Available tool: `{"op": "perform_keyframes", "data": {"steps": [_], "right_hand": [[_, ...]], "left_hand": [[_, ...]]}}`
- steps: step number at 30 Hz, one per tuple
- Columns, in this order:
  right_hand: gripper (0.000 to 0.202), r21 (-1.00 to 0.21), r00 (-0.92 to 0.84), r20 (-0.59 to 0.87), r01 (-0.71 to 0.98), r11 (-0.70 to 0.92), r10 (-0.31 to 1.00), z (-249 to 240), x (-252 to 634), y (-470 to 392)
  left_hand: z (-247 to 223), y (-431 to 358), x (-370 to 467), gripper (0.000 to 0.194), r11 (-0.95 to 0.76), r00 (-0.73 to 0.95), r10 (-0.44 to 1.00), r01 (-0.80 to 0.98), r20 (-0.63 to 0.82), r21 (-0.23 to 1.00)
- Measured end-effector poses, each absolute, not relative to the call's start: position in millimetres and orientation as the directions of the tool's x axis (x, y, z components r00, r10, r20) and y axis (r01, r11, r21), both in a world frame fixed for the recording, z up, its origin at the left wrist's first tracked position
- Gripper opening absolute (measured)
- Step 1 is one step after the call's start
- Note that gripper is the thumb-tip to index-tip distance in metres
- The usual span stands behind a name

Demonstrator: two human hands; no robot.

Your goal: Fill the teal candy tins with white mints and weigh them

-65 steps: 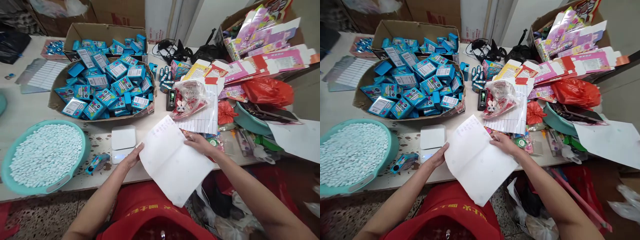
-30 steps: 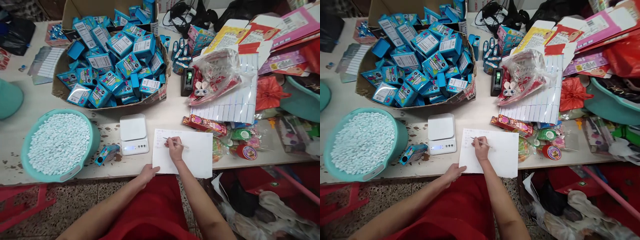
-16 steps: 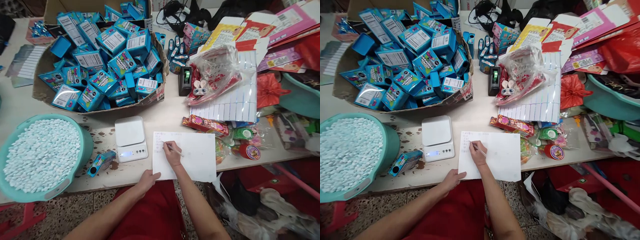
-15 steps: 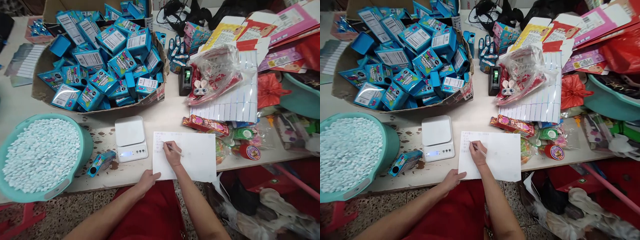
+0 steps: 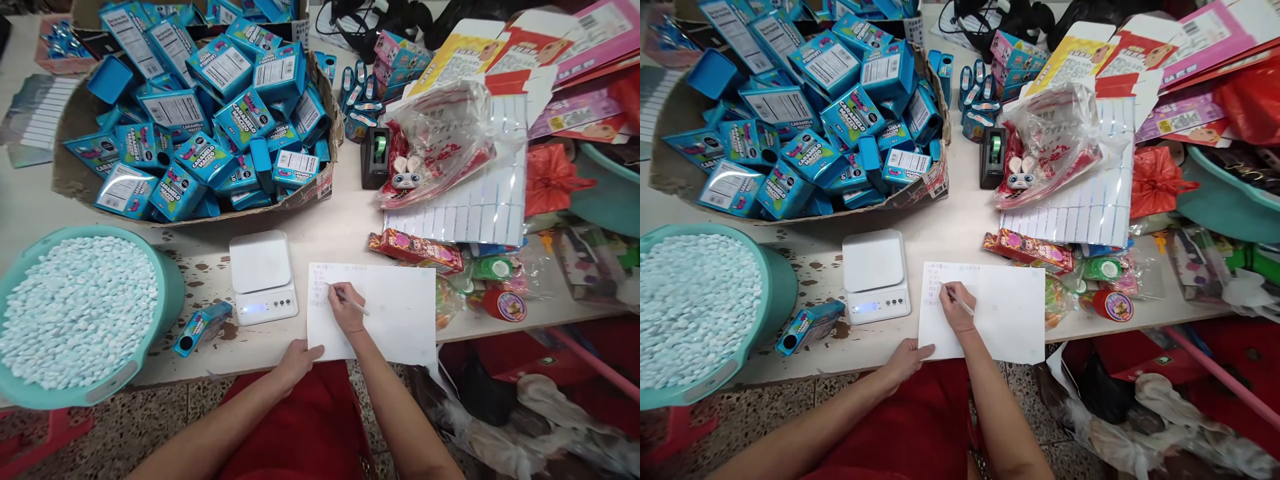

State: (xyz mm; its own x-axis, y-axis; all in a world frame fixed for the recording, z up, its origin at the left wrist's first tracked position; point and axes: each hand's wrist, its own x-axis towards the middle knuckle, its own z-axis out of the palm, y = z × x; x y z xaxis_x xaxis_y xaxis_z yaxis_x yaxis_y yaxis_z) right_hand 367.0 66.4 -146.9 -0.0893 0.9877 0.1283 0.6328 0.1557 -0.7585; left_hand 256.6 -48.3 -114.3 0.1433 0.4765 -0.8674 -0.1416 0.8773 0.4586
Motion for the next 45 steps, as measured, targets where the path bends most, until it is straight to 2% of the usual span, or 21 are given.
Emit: {"op": "perform_keyframes", "data": {"steps": [7, 11, 13, 16, 18, 23, 28, 30, 32, 34, 36, 41, 45], "right_hand": [[0.015, -0.745, -0.062, 0.16, 0.647, 0.162, 0.985, -148.5, 366.9, 65.9], [0.014, -0.784, -0.045, 0.11, 0.611, 0.114, 0.993, -147.6, 368.3, 65.9], [0.014, -0.842, -0.019, 0.031, 0.538, 0.036, 0.999, -145.9, 369.7, 66.5], [0.013, -0.939, 0.045, -0.155, 0.303, -0.162, 0.987, -142.0, 371.5, 68.8], [0.014, -0.953, 0.073, -0.242, 0.17, -0.251, 0.968, -139.0, 371.6, 71.7], [0.015, -0.948, 0.116, -0.308, 0.048, -0.315, 0.944, -130.8, 368.4, 83.9], [0.019, -0.926, 0.163, -0.377, -0.071, -0.37, 0.912, -117.0, 369.0, 95.3], [0.021, -0.918, 0.162, -0.396, -0.103, -0.384, 0.904, -106.4, 371.6, 95.7], [0.023, -0.91, 0.153, -0.411, -0.129, -0.394, 0.899, -91.2, 374.8, 92.0], [0.023, -0.903, 0.136, -0.422, -0.148, -0.403, 0.896, -71.1, 377.5, 83.9], [0.024, -0.897, 0.09, -0.429, -0.162, -0.412, 0.899, -46.8, 378.6, 71.5], [0.026, -0.908, -0.09, -0.4, -0.095, -0.407, 0.912, 15.0, 374.2, 35.0], [0.024, -0.947, -0.094, -0.312, -0.046, -0.317, 0.945, 40.5, 371.4, 22.1]], "left_hand": [[-116.6, -50.1, 257.1, 0.054, 0.878, 0.132, 0.474, -0.144, -0.871, 0.456], [-114.4, -48.9, 257.1, 0.052, 0.88, 0.126, 0.471, -0.139, -0.873, 0.455], [-110.3, -46.5, 256.7, 0.049, 0.885, 0.123, 0.461, -0.135, -0.879, 0.445], [-102.9, -42.4, 255.4, 0.042, 0.903, 0.117, 0.426, -0.118, -0.897, 0.413], [-99.9, -40.1, 254.4, 0.038, 0.911, 0.123, 0.409, -0.111, -0.904, 0.397], [-96.2, -37.6, 248.4, 0.029, 0.897, 0.051, 0.435, -0.114, -0.899, 0.427], [-79.0, -53.8, 218.7, 0.027, 0.883, 0.038, 0.469, 0.009, -0.882, 0.47], [-67.1, -62.8, 199.8, 0.03, 0.891, 0.072, 0.455, -0.034, -0.888, 0.454], [-52.5, -66.7, 182.7, 0.039, 0.874, 0.111, 0.479, -0.149, -0.871, 0.462], [-35.5, -61.8, 171.7, 0.046, 0.825, 0.128, 0.547, -0.249, -0.827, 0.507], [-17.4, -48.6, 168.8, 0.047, 0.769, 0.116, 0.625, -0.261, -0.772, 0.584], [20.4, -8.8, 182.6, 0.042, 0.635, 0.13, 0.77, -0.059, -0.625, 0.77], [35.5, 3.7, 191.1, 0.027, 0.497, 0.124, 0.852, 0.117, -0.509, 0.86]]}}
